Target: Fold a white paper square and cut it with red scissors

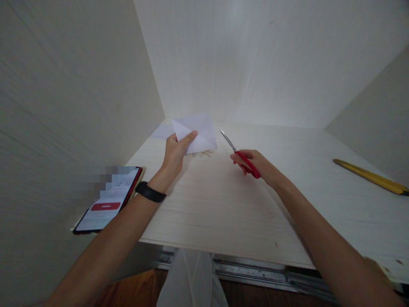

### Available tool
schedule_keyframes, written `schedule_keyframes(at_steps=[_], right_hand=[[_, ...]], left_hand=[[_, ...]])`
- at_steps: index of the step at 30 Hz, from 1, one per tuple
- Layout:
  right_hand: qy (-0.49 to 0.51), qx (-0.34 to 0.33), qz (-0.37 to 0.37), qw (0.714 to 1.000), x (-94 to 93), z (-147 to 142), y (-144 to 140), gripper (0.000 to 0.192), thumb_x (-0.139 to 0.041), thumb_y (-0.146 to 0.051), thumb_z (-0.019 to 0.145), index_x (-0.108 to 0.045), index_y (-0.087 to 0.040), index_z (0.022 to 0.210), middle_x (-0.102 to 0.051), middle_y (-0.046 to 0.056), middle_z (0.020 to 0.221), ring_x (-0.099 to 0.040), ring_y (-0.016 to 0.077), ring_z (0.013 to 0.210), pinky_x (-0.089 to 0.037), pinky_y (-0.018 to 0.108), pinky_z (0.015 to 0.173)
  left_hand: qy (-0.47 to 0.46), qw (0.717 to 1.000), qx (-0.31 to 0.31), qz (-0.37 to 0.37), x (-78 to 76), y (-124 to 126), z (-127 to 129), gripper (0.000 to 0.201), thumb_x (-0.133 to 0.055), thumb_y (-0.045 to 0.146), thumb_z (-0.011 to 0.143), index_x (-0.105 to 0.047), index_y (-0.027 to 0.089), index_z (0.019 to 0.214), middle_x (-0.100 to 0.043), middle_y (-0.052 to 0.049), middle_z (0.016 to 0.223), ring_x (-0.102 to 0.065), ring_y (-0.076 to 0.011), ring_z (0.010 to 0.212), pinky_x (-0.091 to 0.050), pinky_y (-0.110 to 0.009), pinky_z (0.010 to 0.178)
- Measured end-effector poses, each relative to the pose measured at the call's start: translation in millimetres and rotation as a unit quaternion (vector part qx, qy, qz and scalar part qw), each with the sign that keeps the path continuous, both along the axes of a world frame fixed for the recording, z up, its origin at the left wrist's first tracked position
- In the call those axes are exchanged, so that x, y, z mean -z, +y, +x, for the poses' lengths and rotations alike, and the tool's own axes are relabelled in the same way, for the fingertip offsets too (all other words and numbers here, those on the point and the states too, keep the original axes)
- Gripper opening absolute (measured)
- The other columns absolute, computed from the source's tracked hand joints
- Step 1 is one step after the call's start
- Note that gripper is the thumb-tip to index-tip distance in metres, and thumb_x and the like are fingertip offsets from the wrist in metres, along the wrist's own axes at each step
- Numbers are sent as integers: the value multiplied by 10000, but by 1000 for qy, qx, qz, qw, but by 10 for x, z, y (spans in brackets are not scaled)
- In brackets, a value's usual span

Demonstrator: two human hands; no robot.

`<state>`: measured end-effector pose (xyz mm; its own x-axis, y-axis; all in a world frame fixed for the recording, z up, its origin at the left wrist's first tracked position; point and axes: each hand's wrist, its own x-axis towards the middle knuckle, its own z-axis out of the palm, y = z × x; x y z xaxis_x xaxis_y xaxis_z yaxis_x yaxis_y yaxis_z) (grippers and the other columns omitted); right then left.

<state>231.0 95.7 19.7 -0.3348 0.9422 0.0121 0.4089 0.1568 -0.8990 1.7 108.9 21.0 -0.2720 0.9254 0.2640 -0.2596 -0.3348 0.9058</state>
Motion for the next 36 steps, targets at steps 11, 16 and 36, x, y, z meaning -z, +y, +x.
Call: schedule_keyframes(at_steps=[11,16,36], right_hand=[[-18,-24,-20,999,15,0,-9,432,-597,-584,763,-620,-156,711,-521,-15,510,-449,91,429,-306,235,410],[-28,-63,-31,997,-35,-8,-77,428,-568,-568,792,-568,-156,680,-501,-21,511,-429,77,440,-290,219,420],[-41,-144,-89,985,-50,-3,-95,400,-545,-528,818,-472,-176,642,-436,-32,562,-373,73,474,-258,241,461]], left_hand=[[-24,1000,-8,-1,6,11,-22,288,-776,289,632,-679,133,853,-723,-64,927,-656,-194,884,-510,-290,812],[-43,999,-16,0,-9,16,-21,316,-784,276,616,-681,127,875,-719,-64,938,-657,-190,861,-510,-300,816],[-61,998,22,-8,22,39,-42,303,-805,271,613,-699,130,859,-731,-61,915,-668,-180,840,-515,-277,797]])
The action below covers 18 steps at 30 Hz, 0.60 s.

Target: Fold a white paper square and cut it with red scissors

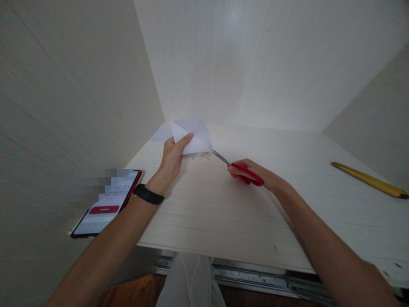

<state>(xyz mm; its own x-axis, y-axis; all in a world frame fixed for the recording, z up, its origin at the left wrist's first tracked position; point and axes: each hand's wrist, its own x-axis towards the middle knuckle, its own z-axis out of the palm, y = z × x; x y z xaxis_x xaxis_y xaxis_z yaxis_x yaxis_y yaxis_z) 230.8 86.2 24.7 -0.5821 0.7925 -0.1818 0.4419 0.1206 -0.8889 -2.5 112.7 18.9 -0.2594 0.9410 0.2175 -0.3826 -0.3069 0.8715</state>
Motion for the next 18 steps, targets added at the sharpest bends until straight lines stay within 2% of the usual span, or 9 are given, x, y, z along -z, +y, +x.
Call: schedule_keyframes(at_steps=[11,18], right_hand=[[6,13,19,1000,30,-64,-3,400,-571,-512,799,-460,-180,607,-428,-39,544,-370,73,467,-257,247,470],[26,21,2,999,-44,-105,-62,432,-586,-543,771,-453,-184,574,-426,-42,513,-358,69,450,-257,243,458]], left_hand=[[10,1000,14,-20,-17,-28,18,304,-802,262,610,-703,122,861,-727,-62,926,-648,-152,779,-504,-241,718],[13,999,21,-23,-28,-48,24,327,-810,268,599,-687,123,865,-725,-72,950,-654,-170,819,-509,-245,730]])
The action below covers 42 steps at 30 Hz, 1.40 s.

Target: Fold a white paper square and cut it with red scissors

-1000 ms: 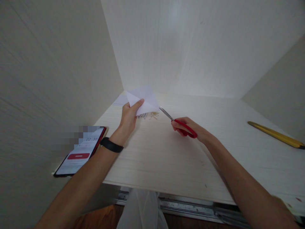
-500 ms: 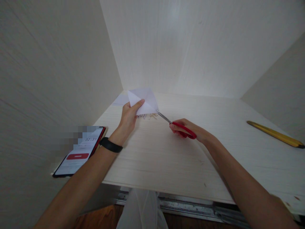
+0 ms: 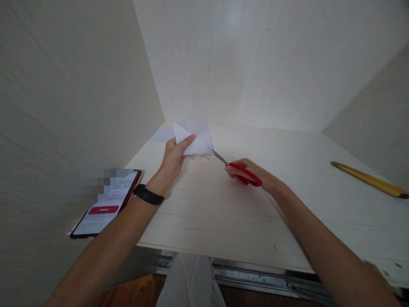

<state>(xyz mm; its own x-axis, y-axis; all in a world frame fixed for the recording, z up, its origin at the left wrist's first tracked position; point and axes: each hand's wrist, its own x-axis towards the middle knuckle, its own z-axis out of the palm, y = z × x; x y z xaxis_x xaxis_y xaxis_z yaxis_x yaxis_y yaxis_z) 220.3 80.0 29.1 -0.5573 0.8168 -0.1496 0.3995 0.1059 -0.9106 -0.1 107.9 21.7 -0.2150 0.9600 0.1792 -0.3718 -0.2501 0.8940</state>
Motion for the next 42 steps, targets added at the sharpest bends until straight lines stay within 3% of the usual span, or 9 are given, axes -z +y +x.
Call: schedule_keyframes(at_steps=[42], right_hand=[[9,-39,13,999,5,49,9,532,-459,-660,823,-424,-188,581,-434,-35,497,-355,74,443,-248,235,449]], left_hand=[[-15,1000,-7,-12,6,-22,15,245,-772,216,652,-684,150,871,-708,-61,939,-644,-157,817,-510,-247,740]])
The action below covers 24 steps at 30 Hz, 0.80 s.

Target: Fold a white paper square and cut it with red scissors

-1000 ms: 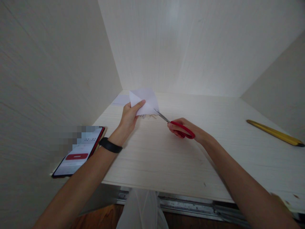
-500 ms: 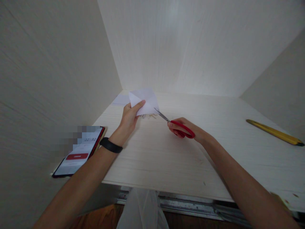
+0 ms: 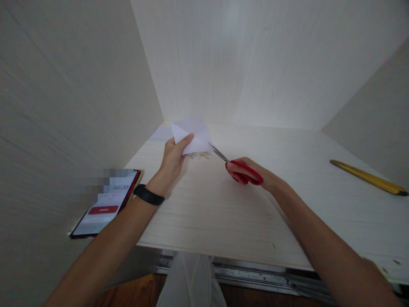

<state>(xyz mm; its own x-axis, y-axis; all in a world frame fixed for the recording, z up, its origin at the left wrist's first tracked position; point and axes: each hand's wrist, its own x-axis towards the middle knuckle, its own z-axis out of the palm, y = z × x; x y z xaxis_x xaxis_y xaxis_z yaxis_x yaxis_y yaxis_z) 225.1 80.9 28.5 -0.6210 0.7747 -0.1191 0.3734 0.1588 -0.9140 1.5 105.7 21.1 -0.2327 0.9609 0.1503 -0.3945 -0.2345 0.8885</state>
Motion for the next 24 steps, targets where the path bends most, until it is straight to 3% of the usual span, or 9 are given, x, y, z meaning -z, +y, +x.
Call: schedule_keyframes(at_steps=[18,24], right_hand=[[-13,-13,11,1000,27,8,12,567,-416,-703,822,-417,-189,581,-431,-24,530,-361,87,476,-258,242,462],[-6,-10,6,1000,25,0,8,561,-423,-685,830,-405,-189,570,-419,-29,515,-346,81,464,-246,244,467]], left_hand=[[5,1000,7,0,-23,-26,52,309,-796,257,608,-672,151,870,-710,-52,927,-654,-182,858,-509,-287,786],[1,1000,10,3,14,-3,44,281,-796,250,616,-682,150,854,-711,-49,915,-642,-150,794,-513,-247,731]])
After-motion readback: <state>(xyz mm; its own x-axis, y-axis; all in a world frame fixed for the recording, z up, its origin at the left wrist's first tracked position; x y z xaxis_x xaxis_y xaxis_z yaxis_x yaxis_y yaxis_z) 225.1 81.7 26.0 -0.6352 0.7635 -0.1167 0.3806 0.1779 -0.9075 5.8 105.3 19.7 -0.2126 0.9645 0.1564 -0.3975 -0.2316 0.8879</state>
